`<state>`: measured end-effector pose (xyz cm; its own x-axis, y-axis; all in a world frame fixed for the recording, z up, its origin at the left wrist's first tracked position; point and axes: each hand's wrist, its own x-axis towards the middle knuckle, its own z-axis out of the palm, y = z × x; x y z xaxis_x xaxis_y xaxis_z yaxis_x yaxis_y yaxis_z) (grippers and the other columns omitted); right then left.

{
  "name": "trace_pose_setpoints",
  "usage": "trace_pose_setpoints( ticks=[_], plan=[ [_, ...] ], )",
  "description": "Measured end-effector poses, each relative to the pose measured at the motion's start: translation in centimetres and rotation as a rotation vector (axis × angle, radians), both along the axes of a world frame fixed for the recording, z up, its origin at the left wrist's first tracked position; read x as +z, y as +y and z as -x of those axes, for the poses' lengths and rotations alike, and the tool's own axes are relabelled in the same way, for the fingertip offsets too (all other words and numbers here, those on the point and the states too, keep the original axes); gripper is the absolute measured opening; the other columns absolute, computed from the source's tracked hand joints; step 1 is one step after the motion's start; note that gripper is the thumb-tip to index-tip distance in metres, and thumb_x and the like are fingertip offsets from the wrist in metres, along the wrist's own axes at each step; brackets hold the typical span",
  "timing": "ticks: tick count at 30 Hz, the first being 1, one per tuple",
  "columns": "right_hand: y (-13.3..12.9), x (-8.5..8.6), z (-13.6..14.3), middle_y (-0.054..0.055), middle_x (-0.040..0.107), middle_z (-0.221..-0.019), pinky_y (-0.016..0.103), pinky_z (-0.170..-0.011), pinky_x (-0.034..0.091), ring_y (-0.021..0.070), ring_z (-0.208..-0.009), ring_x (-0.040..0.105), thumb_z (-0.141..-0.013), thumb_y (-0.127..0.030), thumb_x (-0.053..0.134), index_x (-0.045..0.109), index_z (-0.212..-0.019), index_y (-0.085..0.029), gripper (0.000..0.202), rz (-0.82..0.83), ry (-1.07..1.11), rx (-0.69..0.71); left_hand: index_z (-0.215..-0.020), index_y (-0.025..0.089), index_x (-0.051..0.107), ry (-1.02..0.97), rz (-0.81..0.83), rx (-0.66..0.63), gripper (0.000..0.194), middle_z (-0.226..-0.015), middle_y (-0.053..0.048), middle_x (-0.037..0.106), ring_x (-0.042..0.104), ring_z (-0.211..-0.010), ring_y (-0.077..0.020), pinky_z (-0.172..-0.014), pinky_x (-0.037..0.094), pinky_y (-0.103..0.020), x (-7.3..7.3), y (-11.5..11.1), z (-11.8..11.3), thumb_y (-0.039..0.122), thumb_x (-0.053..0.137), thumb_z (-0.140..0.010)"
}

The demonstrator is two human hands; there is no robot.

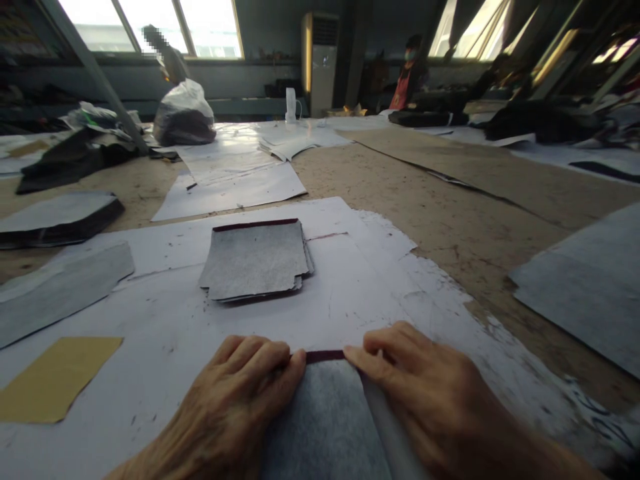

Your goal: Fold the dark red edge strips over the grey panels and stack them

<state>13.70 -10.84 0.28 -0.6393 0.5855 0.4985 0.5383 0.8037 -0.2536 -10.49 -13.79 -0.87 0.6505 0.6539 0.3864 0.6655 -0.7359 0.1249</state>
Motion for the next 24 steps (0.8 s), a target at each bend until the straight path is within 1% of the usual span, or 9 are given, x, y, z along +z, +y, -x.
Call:
trace_pose_setpoints(
  ticks=[2, 3, 6, 11, 14, 16, 18, 21, 24],
  plan=[
    [0.6, 0.6, -0.1, 0.005, 0.061, -0.083, 0.021, -0.064, 0.050, 0.0121, -0.075, 0.057, -0.082, -0.005, 0.039, 0.064, -0.096, -0.017, 0.030, 0.118, 0.117, -0.043, -0.120, 0.010, 0.045, -0.007, -0.010, -0.004, 0.037, -0.095, -0.011, 0.054, 0.048, -0.081, -0.0212, -0.068, 0.043, -0.037, -0.1, 0.0, -0.1, 0.013, 0.036, -0.084],
    [0.8, 0.9, 0.1, 0.004, 0.061, -0.083, 0.021, -0.066, 0.050, 0.0118, -0.076, 0.057, -0.082, -0.004, 0.041, 0.064, -0.094, -0.017, 0.030, 0.124, 0.150, -0.055, -0.119, 0.010, 0.046, -0.021, -0.024, -0.005, 0.037, -0.094, -0.011, 0.054, 0.047, -0.080, -0.0213, -0.067, 0.042, -0.037, -0.3, 0.0, -0.1, 0.013, 0.035, -0.084],
    [0.9, 1.0, 1.5, 0.008, 0.062, -0.087, 0.031, -0.071, 0.051, 0.0173, -0.082, 0.054, -0.079, -0.001, 0.037, 0.064, -0.097, -0.014, 0.035, -0.007, 0.118, 0.006, -0.116, 0.009, 0.048, -0.086, -0.086, -0.001, 0.036, -0.093, -0.011, 0.054, 0.047, -0.079, -0.0209, -0.064, 0.042, -0.036, -0.8, 0.1, -0.2, 0.012, 0.034, -0.084],
    [0.1, -0.1, 3.5, 0.015, 0.062, -0.090, 0.041, -0.068, 0.051, 0.0241, -0.083, 0.054, -0.078, -0.005, 0.031, 0.063, -0.097, -0.006, 0.037, -0.127, -0.061, 0.107, -0.116, 0.010, 0.050, -0.131, -0.102, 0.016, 0.037, -0.092, -0.011, 0.052, 0.047, -0.079, -0.0214, -0.064, 0.042, -0.036, -1.2, 0.3, -0.2, 0.016, 0.036, -0.082],
    [0.4, -0.1, 2.9, 0.009, 0.062, -0.087, 0.034, -0.069, 0.051, 0.0187, -0.080, 0.056, -0.081, -0.006, 0.032, 0.062, -0.094, -0.012, 0.033, 0.034, 0.001, 0.013, -0.115, 0.012, 0.050, -0.163, -0.071, 0.043, 0.037, -0.091, -0.011, 0.052, 0.046, -0.078, -0.0212, -0.063, 0.041, -0.037, -1.0, 0.1, -0.3, 0.015, 0.036, -0.081],
    [0.8, 0.4, 2.3, 0.006, 0.062, -0.085, 0.029, -0.072, 0.050, 0.0150, -0.080, 0.057, -0.084, -0.007, 0.036, 0.061, -0.092, -0.015, 0.028, 0.180, 0.055, -0.095, -0.115, 0.013, 0.050, -0.156, -0.029, 0.085, 0.038, -0.091, -0.010, 0.052, 0.047, -0.079, -0.0213, -0.065, 0.041, -0.038, -0.8, 0.0, -0.3, 0.010, 0.034, -0.081],
    [1.0, 1.0, 2.2, 0.004, 0.060, -0.083, 0.028, -0.073, 0.049, 0.0145, -0.080, 0.056, -0.084, -0.008, 0.040, 0.061, -0.089, -0.016, 0.024, 0.255, 0.030, -0.142, -0.115, 0.012, 0.049, -0.122, 0.000, 0.104, 0.040, -0.091, -0.011, 0.053, 0.047, -0.079, -0.0216, -0.066, 0.041, -0.038, -0.5, -0.2, -0.3, 0.007, 0.033, -0.079],
    [1.0, 1.8, 3.0, 0.003, 0.057, -0.077, 0.026, -0.065, 0.047, 0.0141, -0.074, 0.055, -0.082, -0.007, 0.045, 0.059, -0.076, -0.017, 0.019, 0.329, -0.052, -0.160, -0.118, 0.007, 0.045, -0.106, -0.023, 0.093, 0.045, -0.094, -0.014, 0.053, 0.047, -0.078, -0.0223, -0.065, 0.043, -0.039, -0.4, -0.3, -0.4, 0.006, 0.036, -0.075],
    [1.0, 2.3, 3.9, 0.000, 0.056, -0.069, 0.023, -0.057, 0.043, 0.0119, -0.064, 0.053, -0.077, -0.009, 0.053, 0.055, -0.069, -0.017, 0.012, 0.492, -0.062, -0.259, -0.121, 0.005, 0.041, -0.134, -0.043, 0.130, 0.048, -0.095, -0.015, 0.053, 0.047, -0.080, -0.0233, -0.064, 0.043, -0.040, -0.3, -0.3, -0.3, 0.004, 0.036, -0.074]
  ],
)
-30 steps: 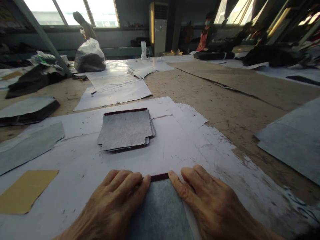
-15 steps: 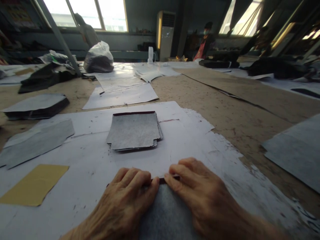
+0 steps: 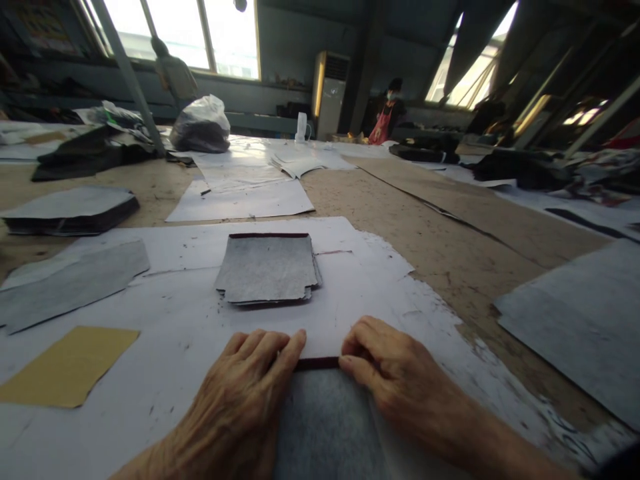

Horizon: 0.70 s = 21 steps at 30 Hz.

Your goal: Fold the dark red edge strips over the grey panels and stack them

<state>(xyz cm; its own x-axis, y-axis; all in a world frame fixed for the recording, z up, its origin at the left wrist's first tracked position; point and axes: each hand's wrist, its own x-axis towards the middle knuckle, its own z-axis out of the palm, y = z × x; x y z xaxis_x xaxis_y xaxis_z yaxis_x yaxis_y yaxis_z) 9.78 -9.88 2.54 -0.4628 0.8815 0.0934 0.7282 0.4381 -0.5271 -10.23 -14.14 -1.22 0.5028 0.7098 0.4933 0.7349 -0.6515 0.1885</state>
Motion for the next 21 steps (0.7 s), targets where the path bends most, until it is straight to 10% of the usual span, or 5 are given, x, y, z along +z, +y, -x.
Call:
trace_pose_setpoints(
  ticks=[4, 9, 15, 21],
  plan=[
    [0.0, 0.0, -0.2, -0.005, 0.052, -0.056, 0.022, -0.049, 0.037, 0.0098, -0.052, 0.049, -0.077, -0.013, 0.053, 0.051, -0.063, -0.019, 0.015, 0.156, 0.079, -0.018, -0.115, 0.012, 0.048, -0.077, 0.102, 0.121, 0.036, -0.094, -0.010, 0.056, 0.049, -0.081, -0.0230, -0.069, 0.043, -0.041, 0.6, 0.1, 0.7, 0.011, 0.044, -0.079],
    [0.0, -0.7, -1.7, -0.002, 0.055, -0.068, 0.021, -0.056, 0.043, 0.0100, -0.061, 0.053, -0.084, -0.016, 0.043, 0.049, -0.074, -0.020, 0.012, -0.175, 0.156, 0.125, -0.080, 0.023, 0.062, -0.254, 0.280, 0.120, 0.015, -0.073, 0.000, 0.057, 0.052, -0.069, -0.0141, -0.065, 0.038, -0.028, 0.5, 0.7, 1.5, 0.018, 0.048, -0.082],
    [-0.4, -1.1, 0.8, 0.002, 0.060, -0.077, 0.024, -0.058, 0.042, 0.0145, -0.067, 0.055, -0.085, -0.013, 0.042, 0.056, -0.082, -0.020, 0.015, -0.514, -0.067, 0.425, -0.057, 0.018, 0.053, -0.274, -0.169, 0.044, 0.029, -0.052, -0.001, 0.049, 0.041, -0.050, -0.0127, -0.052, 0.023, -0.028, -1.1, 1.1, 0.5, 0.020, 0.036, -0.081],
    [-0.2, -1.3, 1.6, 0.001, 0.050, -0.058, 0.024, -0.049, 0.035, 0.0122, -0.053, 0.048, -0.086, -0.009, 0.037, 0.050, -0.067, -0.019, 0.025, -0.596, 0.021, 0.441, -0.071, 0.019, 0.065, -0.304, 0.290, 0.069, 0.018, -0.063, -0.001, 0.060, 0.055, -0.062, -0.0123, -0.062, 0.036, -0.025, 1.7, 0.5, 2.0, 0.022, 0.050, -0.082]
  ],
)
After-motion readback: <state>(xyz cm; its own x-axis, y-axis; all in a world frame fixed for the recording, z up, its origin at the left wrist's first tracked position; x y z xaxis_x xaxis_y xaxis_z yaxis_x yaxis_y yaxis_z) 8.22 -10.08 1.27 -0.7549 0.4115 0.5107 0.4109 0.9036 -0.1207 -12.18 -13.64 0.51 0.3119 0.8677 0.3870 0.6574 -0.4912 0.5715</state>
